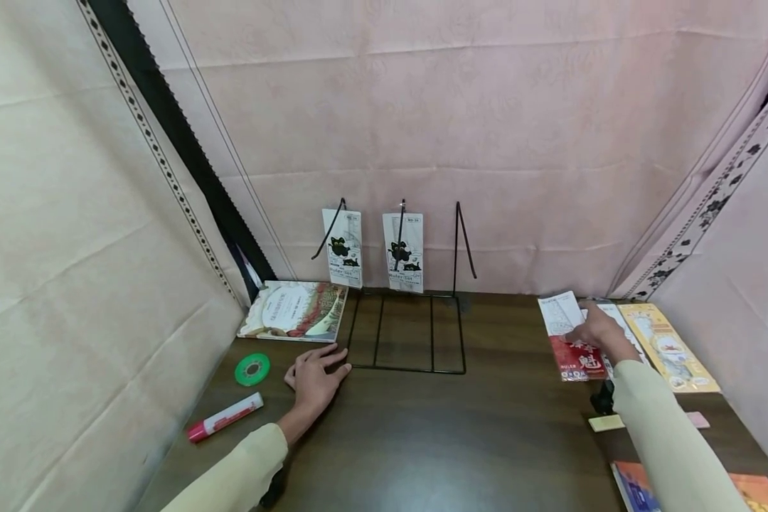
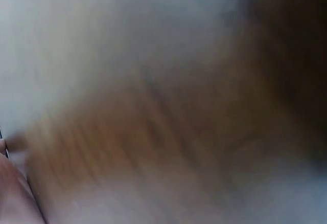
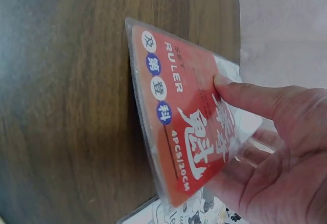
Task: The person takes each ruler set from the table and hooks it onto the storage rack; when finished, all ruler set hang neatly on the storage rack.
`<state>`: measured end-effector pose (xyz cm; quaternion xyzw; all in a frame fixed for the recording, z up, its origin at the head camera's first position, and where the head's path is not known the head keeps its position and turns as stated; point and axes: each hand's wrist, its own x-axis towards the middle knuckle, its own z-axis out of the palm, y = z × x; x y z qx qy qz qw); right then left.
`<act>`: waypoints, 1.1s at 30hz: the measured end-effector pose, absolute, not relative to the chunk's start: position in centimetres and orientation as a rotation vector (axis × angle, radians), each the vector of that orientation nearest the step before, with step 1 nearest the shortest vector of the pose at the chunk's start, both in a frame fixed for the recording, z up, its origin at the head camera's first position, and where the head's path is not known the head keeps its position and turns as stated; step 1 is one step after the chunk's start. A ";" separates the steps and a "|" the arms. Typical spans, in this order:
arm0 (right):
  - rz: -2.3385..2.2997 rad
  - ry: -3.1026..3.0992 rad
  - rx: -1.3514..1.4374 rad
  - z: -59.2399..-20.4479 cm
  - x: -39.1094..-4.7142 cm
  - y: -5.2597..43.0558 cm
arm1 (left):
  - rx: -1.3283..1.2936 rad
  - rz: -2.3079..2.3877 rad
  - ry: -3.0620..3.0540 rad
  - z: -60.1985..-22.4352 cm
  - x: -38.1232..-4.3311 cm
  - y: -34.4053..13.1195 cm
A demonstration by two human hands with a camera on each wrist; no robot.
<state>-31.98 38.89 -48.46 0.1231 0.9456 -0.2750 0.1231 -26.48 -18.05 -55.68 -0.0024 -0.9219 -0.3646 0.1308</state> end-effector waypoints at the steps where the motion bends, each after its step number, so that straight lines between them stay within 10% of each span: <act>1: -0.806 2.764 0.365 -48.5 -31.9 38.8 | -0.009 -1.058 -2.675 -55.7 -26.4 -18.1; 33: -1.014 2.848 0.128 -46.7 -28.5 36.8 | 0.005 -1.070 -2.698 -55.8 -26.5 -18.1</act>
